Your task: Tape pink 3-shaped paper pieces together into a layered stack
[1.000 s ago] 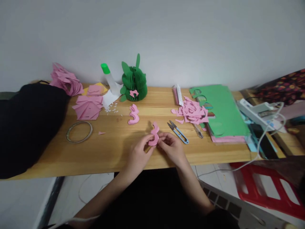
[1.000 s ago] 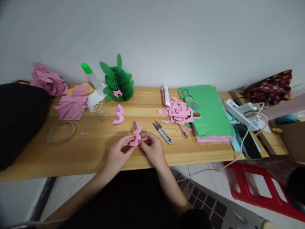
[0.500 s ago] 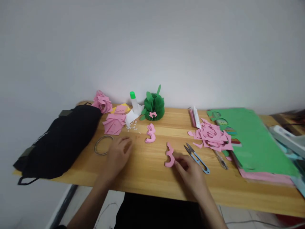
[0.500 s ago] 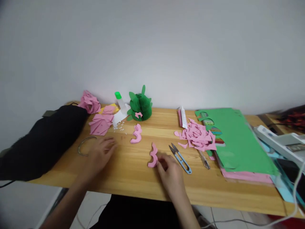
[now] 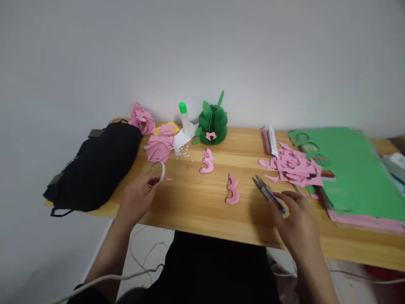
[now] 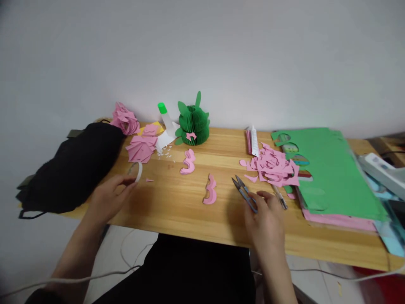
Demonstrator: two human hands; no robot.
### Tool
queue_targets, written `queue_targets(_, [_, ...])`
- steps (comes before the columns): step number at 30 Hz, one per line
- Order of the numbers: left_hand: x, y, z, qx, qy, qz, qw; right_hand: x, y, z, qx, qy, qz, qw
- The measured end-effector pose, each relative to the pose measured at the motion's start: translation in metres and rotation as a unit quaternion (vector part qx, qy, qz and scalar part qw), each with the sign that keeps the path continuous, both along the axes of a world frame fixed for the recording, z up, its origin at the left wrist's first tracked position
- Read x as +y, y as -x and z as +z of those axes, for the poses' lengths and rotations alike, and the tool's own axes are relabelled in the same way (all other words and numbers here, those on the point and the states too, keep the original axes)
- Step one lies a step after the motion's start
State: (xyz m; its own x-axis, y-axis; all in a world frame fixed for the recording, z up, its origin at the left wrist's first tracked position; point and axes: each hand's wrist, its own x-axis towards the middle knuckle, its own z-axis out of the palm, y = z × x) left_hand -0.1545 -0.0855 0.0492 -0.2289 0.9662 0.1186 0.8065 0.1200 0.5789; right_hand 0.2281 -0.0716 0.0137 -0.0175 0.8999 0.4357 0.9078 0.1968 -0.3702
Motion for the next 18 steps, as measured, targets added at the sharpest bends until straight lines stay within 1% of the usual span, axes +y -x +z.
queue_targets(2, [-0.009,-0.022,0.013,-0.085,-0.012,-0.026,0.996,-0.007,0.014,0.018,0.089,0.000,0.045,0.995])
queue_targets(3, [-0.012,-0.036,0.019,-0.125,-0.014,-0.044,0.991,-0.012,0.024,0.028,0.136,0.026,0.080,0.987])
queue_targets(4, [-0.015,-0.051,0.025,-0.225,-0.017,-0.066,0.972,-0.017,0.036,0.038,0.179,0.059,0.131,0.973])
queue_targets(5, [-0.018,-0.066,0.030,-0.313,-0.013,-0.086,0.946,-0.022,0.048,0.047,0.209,0.096,0.191,0.954])
queue_targets(7, [-0.021,-0.096,0.036,-0.431,0.000,-0.126,0.893,-0.030,0.070,0.060,0.247,0.155,0.295,0.910])
queue_targets(8, [-0.021,-0.108,0.038,-0.468,0.005,-0.142,0.872,-0.034,0.078,0.063,0.255,0.163,0.318,0.899])
queue_targets(9, [-0.022,-0.118,0.038,-0.488,0.008,-0.156,0.859,-0.037,0.084,0.064,0.254,0.164,0.322,0.897])
queue_targets(10, [-0.023,-0.126,0.038,-0.496,0.008,-0.165,0.852,-0.039,0.087,0.063,0.250,0.162,0.319,0.900])
queue_targets(13, [-0.025,-0.137,0.036,-0.473,-0.007,-0.183,0.862,-0.046,0.086,0.054,0.247,0.134,0.295,0.913])
queue_targets(15, [-0.027,-0.138,0.033,-0.454,-0.017,-0.207,0.866,-0.050,0.080,0.050,0.248,0.112,0.289,0.918])
queue_targets(18, [-0.029,-0.139,0.031,-0.435,-0.030,-0.238,0.868,-0.055,0.075,0.047,0.246,0.082,0.290,0.921])
